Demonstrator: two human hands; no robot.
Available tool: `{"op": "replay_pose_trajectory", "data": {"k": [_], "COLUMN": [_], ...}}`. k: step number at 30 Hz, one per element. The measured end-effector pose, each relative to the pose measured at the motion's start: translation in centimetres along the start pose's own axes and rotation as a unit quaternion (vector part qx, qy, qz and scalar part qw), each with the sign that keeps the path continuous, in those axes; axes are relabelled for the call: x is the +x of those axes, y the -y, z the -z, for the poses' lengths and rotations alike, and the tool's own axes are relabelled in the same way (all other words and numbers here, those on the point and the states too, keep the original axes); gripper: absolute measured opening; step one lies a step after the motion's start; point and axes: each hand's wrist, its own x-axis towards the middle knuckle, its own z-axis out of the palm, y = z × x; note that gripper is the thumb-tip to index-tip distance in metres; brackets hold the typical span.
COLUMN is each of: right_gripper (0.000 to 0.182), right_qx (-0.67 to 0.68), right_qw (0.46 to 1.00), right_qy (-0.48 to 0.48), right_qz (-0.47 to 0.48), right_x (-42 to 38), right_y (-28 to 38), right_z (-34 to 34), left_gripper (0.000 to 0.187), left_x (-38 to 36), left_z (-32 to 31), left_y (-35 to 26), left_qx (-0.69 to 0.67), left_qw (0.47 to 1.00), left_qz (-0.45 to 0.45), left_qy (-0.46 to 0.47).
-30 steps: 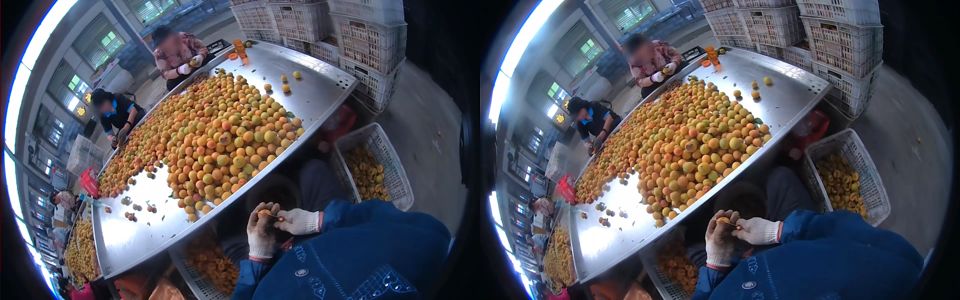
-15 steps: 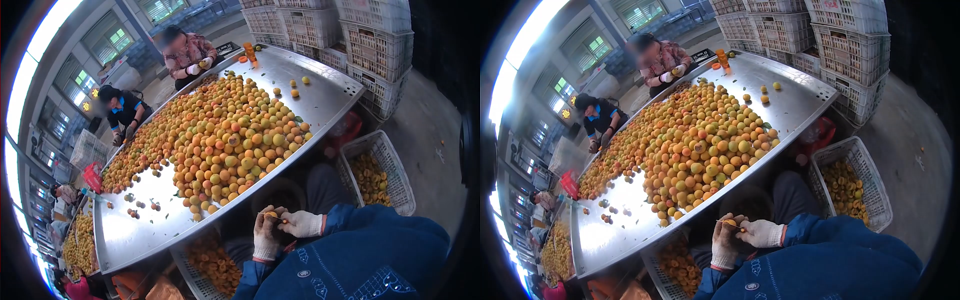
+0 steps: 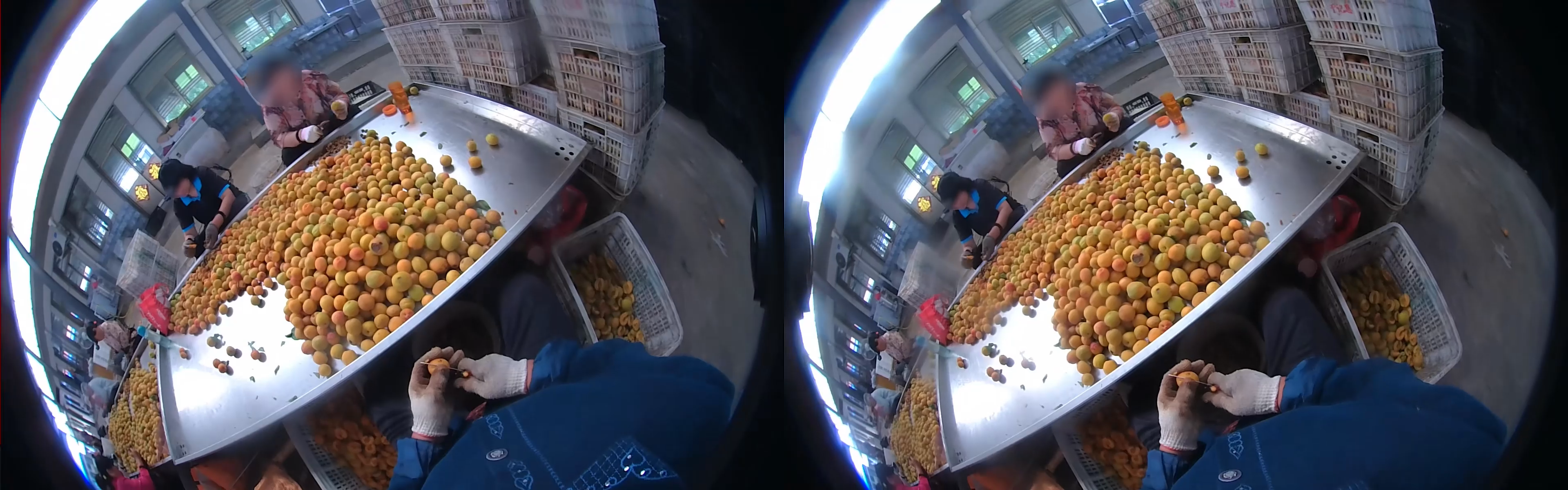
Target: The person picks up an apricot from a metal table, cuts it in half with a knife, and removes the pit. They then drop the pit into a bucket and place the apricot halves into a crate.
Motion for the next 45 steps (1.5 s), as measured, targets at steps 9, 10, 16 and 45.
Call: {"op": "replay_pose_trajectory", "data": {"k": [9,10,16,45], "right_gripper": [0.038,0.038,0.039,0.028], "right_qx": [0.101,0.101,0.084,0.09], "right_qw": [0.994,0.994,0.996,0.98], "right_qy": [0.023,0.023,-0.016,-0.152], "right_qz": [0.021,0.022,0.027,0.091], "right_x": [0.2,0.2,-0.2,0.2], "right_y": [-1.6,-1.7,-1.2,-1.1], "right_z": [-1.1,-1.2,-0.6,-1.8], "left_gripper": [0.03,0.03,0.043,0.054], "left_x": [-0.2,-0.2,0.0,0.5], "left_z": [0.1,0.1,-0.1,-1.4], "left_y": [0.5,0.4,1.2,1.1], "left_qx": [-0.033,-0.033,0.008,0.038], "left_qw": [0.998,0.999,0.999,0.999], "left_qz": [0.044,0.042,0.043,-0.004], "left_qy": [-0.011,-0.011,0.025,0.004]}}
